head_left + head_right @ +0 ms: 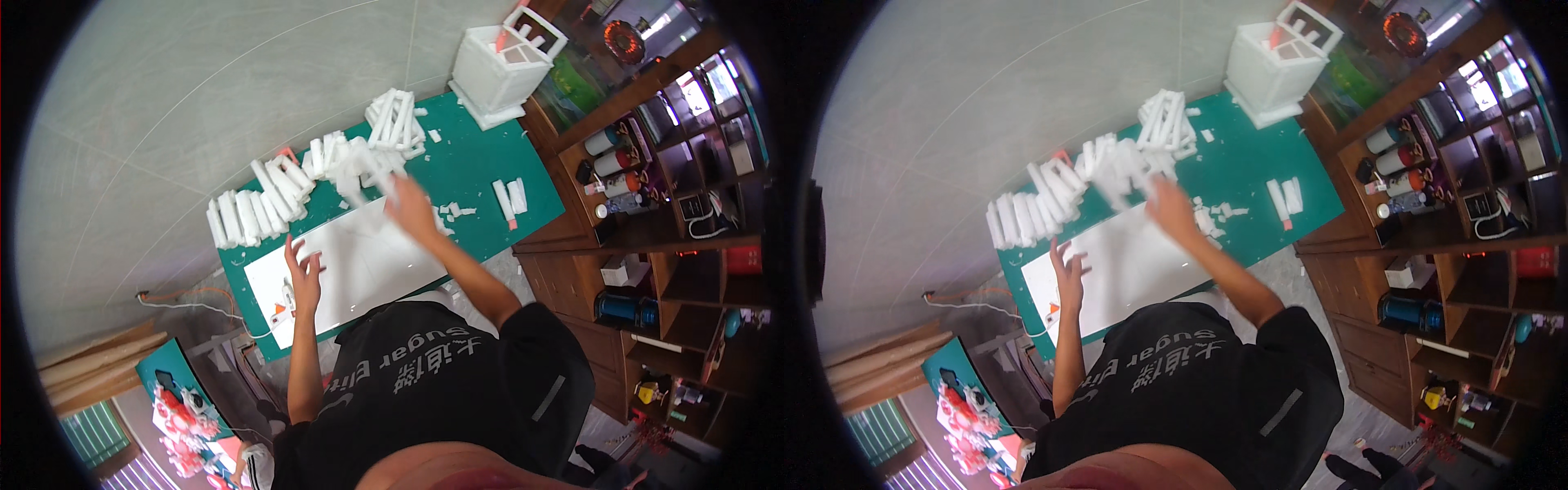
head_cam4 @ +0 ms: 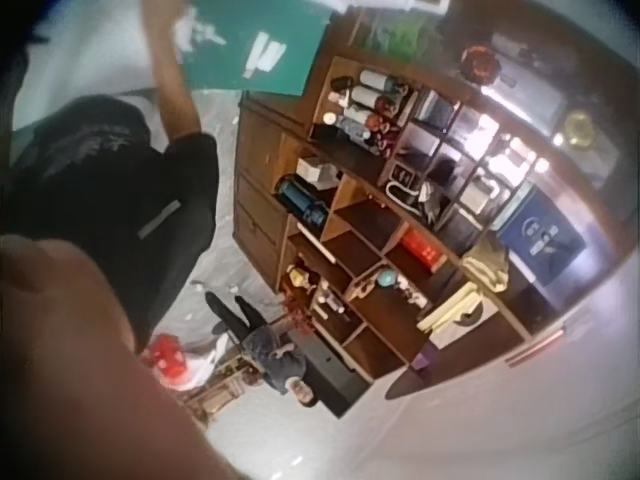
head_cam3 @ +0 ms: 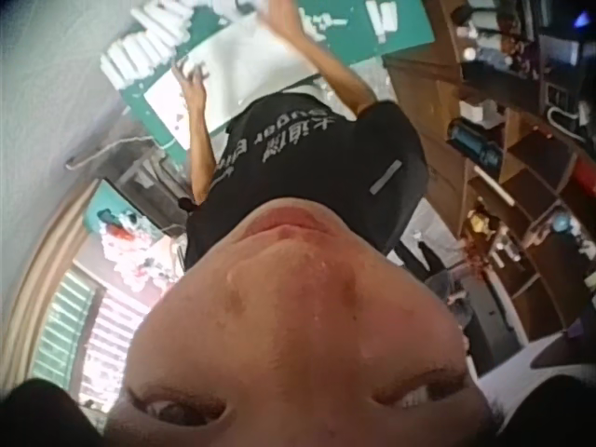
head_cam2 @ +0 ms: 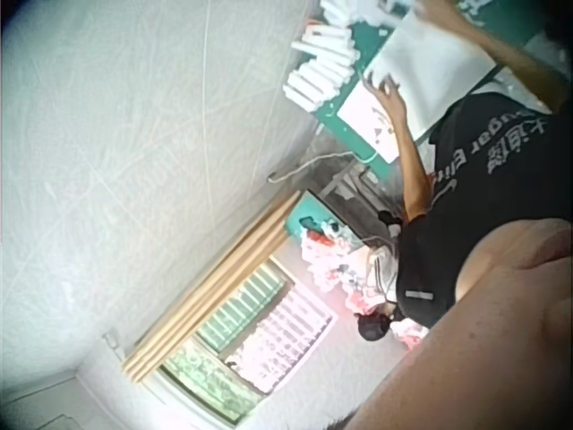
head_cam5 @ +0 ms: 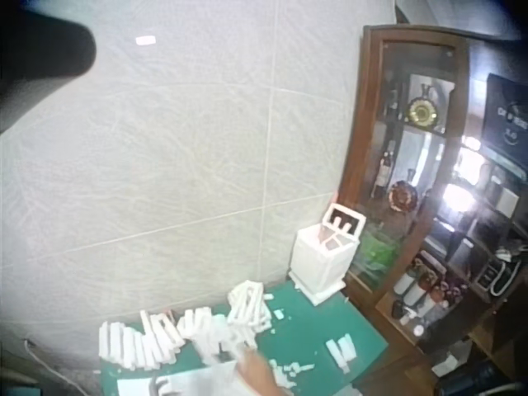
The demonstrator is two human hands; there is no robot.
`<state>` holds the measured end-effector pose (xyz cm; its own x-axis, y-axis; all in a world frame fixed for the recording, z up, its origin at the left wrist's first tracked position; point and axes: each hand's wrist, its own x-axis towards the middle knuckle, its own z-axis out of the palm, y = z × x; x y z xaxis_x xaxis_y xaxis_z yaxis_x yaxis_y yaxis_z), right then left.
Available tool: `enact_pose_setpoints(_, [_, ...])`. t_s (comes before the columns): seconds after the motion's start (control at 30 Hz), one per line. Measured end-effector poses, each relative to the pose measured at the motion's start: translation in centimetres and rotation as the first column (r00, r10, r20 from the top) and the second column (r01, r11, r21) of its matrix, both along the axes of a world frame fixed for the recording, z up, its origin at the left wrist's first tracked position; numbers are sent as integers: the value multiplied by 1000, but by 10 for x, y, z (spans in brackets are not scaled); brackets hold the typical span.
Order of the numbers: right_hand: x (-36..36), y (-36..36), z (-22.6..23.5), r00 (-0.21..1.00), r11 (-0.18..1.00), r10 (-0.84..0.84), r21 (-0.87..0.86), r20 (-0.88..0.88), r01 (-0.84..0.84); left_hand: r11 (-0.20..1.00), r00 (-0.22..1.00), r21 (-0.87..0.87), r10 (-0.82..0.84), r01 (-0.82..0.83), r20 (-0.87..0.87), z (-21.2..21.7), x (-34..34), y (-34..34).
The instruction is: Applying hot glue to white foam blocks and assembling them into a structure.
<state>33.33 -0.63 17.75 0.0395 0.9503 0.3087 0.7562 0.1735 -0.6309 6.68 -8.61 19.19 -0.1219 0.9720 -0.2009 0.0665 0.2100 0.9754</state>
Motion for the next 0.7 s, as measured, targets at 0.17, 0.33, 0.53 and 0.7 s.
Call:
enact_pose_setpoints(0.17, [-30, -104, 12, 972, 963, 223, -139, -73, -232, 952, 977, 221, -196, 211, -86, 31, 41, 36])
enact_pose_setpoints(0.33, [-26, -104, 50, 825, 886, 124, -312, -552, -342, 714, 787, 356, -458, 603, -413, 38, 56, 11])
enact_pose_setpoints(0.53, [-37, -84, 67, 747, 701, 603, -261, -282, -664, 593, 662, 375, -391, 712, -639, 62, 42, -12])
enact_pose_setpoints(0.7, [-43, -105, 117, 635, 576, 688, -267, -350, -772, 463, 644, 472, -349, 750, -681, 106, 16, -34])
